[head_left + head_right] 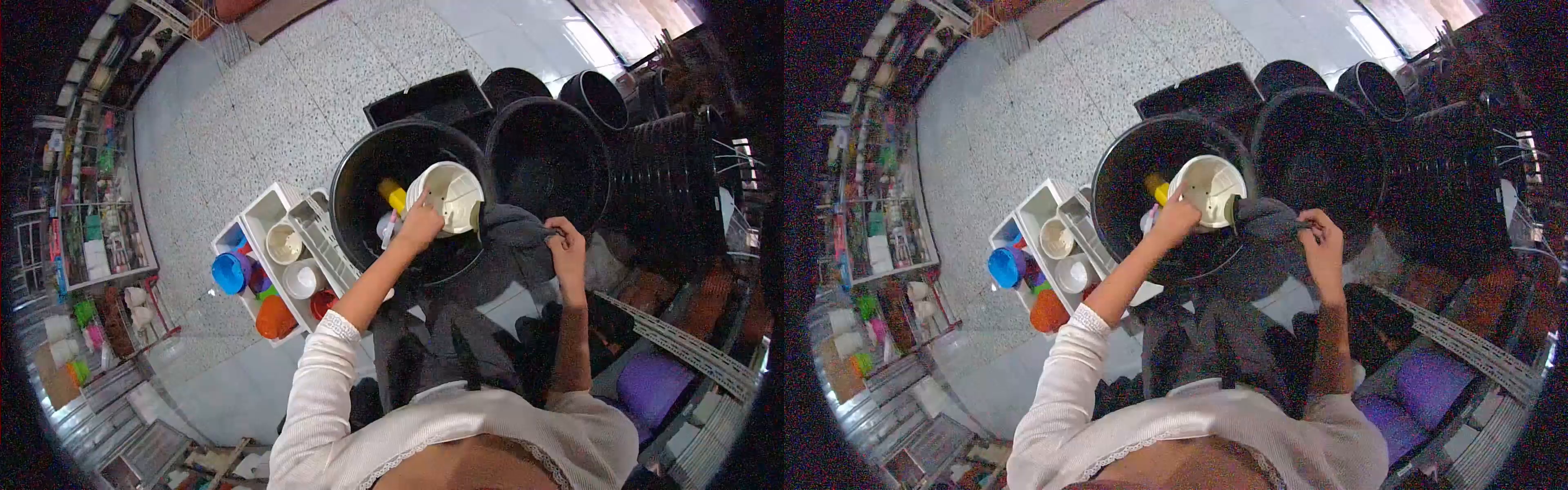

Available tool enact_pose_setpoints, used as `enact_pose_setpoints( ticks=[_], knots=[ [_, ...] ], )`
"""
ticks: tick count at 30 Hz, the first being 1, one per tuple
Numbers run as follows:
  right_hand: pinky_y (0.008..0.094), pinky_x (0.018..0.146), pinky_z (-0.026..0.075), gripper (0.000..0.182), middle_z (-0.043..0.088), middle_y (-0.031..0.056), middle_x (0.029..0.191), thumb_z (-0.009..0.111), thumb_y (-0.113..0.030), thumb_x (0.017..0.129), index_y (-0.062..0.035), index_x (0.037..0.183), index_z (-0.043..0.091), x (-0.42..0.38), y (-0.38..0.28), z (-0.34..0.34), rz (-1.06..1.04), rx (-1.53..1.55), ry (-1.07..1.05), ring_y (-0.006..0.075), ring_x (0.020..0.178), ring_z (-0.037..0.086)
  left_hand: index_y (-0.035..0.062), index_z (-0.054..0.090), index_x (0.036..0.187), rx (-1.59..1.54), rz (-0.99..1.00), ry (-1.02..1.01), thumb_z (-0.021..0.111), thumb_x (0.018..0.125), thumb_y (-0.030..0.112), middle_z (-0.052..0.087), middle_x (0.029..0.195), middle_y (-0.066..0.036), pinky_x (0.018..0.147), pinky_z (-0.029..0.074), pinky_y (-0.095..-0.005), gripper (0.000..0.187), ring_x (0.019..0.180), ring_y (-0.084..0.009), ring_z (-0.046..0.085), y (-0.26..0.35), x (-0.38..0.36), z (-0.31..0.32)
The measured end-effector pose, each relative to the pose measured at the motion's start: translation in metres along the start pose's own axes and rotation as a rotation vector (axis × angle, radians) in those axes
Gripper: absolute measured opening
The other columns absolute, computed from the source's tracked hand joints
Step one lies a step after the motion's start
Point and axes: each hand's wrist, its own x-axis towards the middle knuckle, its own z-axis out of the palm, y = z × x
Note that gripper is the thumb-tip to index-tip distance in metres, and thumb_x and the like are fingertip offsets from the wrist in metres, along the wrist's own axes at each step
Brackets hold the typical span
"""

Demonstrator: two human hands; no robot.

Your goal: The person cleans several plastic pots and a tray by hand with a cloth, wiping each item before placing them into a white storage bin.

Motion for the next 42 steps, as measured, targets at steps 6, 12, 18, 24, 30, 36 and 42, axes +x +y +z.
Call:
enact_pose_setpoints(
  ticks=[6, 12, 18, 24, 30, 36, 42],
  knots=[
    [0.0192, 0.063, 0.037, 0.017, 0.052, -0.0011, 0.078, 0.051, 0.004, 0.072, -0.0008, 0.088, 0.055, -0.017, -0.018, -0.007, -0.02, 0.001, 0.096, 0.0044, 0.07, 0.046, 0.0065, 0.06, 0.083, -0.112, 0.014, 0.388, 0.054, 0.075, 0.019, 0.06, 0.058, -0.01, 0.095, 0.034, -0.0438, 0.016, 0.066, -0.0268, 0.062, 0.005, 0.001, 0.017],
    [0.0193, 0.059, 0.036, 0.016, 0.052, -0.0006, 0.075, 0.053, 0.003, 0.072, -0.0016, 0.086, 0.056, -0.038, -0.028, 0.003, -0.083, -0.026, 0.175, 0.0044, 0.065, 0.044, 0.0026, 0.057, 0.068, -0.124, -0.291, 0.51, 0.055, 0.08, 0.027, 0.054, 0.048, -0.013, 0.08, 0.037, -0.0427, 0.027, 0.047, -0.0275, 0.054, -0.016, -0.035, -0.029],
    [0.0188, 0.061, 0.039, 0.017, 0.053, 0.0001, 0.076, 0.054, 0.005, 0.072, -0.0011, 0.088, 0.056, -0.057, -0.045, 0.026, -0.102, 0.101, 0.102, 0.0048, 0.067, 0.047, 0.004, 0.055, 0.053, -0.072, -0.397, 0.757, 0.063, 0.074, 0.036, 0.051, 0.043, -0.014, 0.07, 0.038, -0.0395, 0.039, 0.042, -0.0278, 0.049, -0.007, -0.066, -0.075],
    [0.0192, 0.054, 0.036, 0.017, 0.051, -0.0009, 0.074, 0.054, 0.003, 0.071, -0.0022, 0.087, 0.057, -0.067, -0.049, 0.05, -0.162, 0.014, 0.08, 0.003, 0.061, 0.042, 0.0042, 0.055, 0.05, -0.045, -0.568, 0.869, 0.068, 0.066, 0.042, 0.048, 0.042, -0.014, 0.067, 0.038, -0.0374, 0.043, 0.041, -0.0283, 0.048, -0.009, -0.073, -0.11],
    [0.021, 0.061, 0.04, 0.018, 0.056, 0.0021, 0.077, 0.058, 0.002, 0.071, -0.002, 0.088, 0.058, -0.066, -0.06, 0.063, -0.265, 0.064, 0.035, 0.0073, 0.066, 0.048, 0.0018, 0.055, 0.056, -0.283, -0.791, 0.902, 0.056, 0.081, 0.034, 0.054, 0.053, -0.017, 0.066, 0.037, -0.0413, 0.041, 0.056, -0.034, 0.054, -0.023, -0.081, -0.137],
    [0.0265, 0.075, 0.041, 0.02, 0.056, 0.007, 0.087, 0.058, -0.002, 0.074, -0.0027, 0.094, 0.056, -0.081, -0.144, 0.105, -0.592, 0.114, -0.167, 0.0158, 0.083, 0.053, -0.0005, 0.055, 0.073, -0.633, -0.821, 0.941, 0.049, 0.086, 0.029, 0.053, 0.06, -0.024, 0.059, 0.036, -0.0499, 0.033, 0.061, -0.0431, 0.051, 0.004, -0.113, -0.129],
    [0.0488, 0.092, 0.026, 0.038, 0.047, 0.0166, 0.116, 0.045, -0.031, 0.086, -0.0116, 0.119, 0.047, -0.072, -0.104, 0.214, -0.84, -0.578, 0.142, 0.0316, 0.114, 0.04, -0.0014, 0.054, 0.079, -0.733, -0.834, 1.26, 0.047, 0.089, 0.026, 0.049, 0.061, -0.024, 0.053, 0.036, -0.0429, 0.03, 0.057, -0.0373, 0.049, 0.049, -0.157, -0.151]
  ],
)
